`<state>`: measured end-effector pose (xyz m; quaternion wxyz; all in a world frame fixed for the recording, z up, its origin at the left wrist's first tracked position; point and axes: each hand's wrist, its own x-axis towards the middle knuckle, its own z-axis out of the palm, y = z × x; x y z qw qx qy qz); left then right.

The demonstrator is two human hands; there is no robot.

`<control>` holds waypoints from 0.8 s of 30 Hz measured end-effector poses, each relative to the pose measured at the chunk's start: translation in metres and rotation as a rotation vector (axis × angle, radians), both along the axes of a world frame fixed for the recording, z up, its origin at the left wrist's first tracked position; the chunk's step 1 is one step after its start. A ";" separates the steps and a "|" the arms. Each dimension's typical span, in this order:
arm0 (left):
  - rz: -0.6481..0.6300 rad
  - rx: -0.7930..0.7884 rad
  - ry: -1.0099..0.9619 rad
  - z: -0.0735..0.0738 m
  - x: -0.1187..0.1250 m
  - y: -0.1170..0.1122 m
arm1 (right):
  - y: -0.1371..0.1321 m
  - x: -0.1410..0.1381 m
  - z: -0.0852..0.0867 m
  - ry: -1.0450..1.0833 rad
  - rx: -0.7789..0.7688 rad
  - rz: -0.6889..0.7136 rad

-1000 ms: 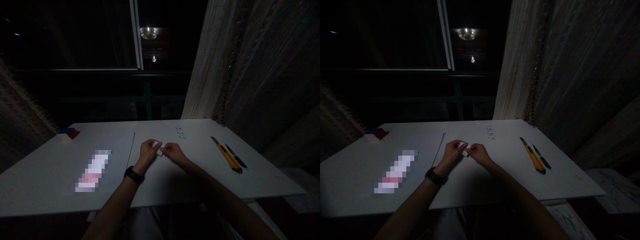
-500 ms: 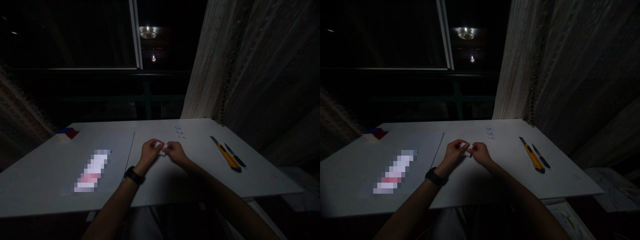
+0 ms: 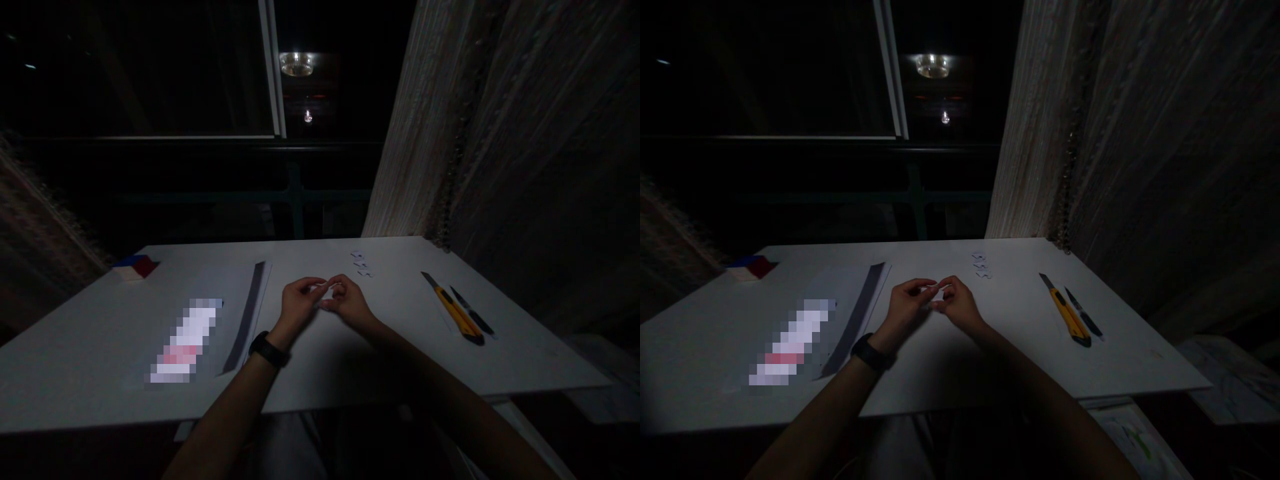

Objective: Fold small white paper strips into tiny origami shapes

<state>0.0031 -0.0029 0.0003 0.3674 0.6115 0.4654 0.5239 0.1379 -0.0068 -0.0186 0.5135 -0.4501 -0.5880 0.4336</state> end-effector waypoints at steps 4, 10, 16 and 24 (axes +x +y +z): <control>-0.040 -0.011 0.023 -0.004 0.002 0.000 | 0.000 0.003 0.005 0.055 -0.082 0.030; -0.067 0.003 0.121 -0.010 0.003 0.000 | 0.004 0.010 0.005 0.020 -0.176 0.015; -0.068 -0.025 0.108 -0.009 0.001 0.001 | 0.009 0.014 0.001 0.020 -0.135 0.074; -0.119 -0.093 -0.063 -0.002 0.002 0.000 | 0.005 0.017 0.004 0.082 -0.103 0.201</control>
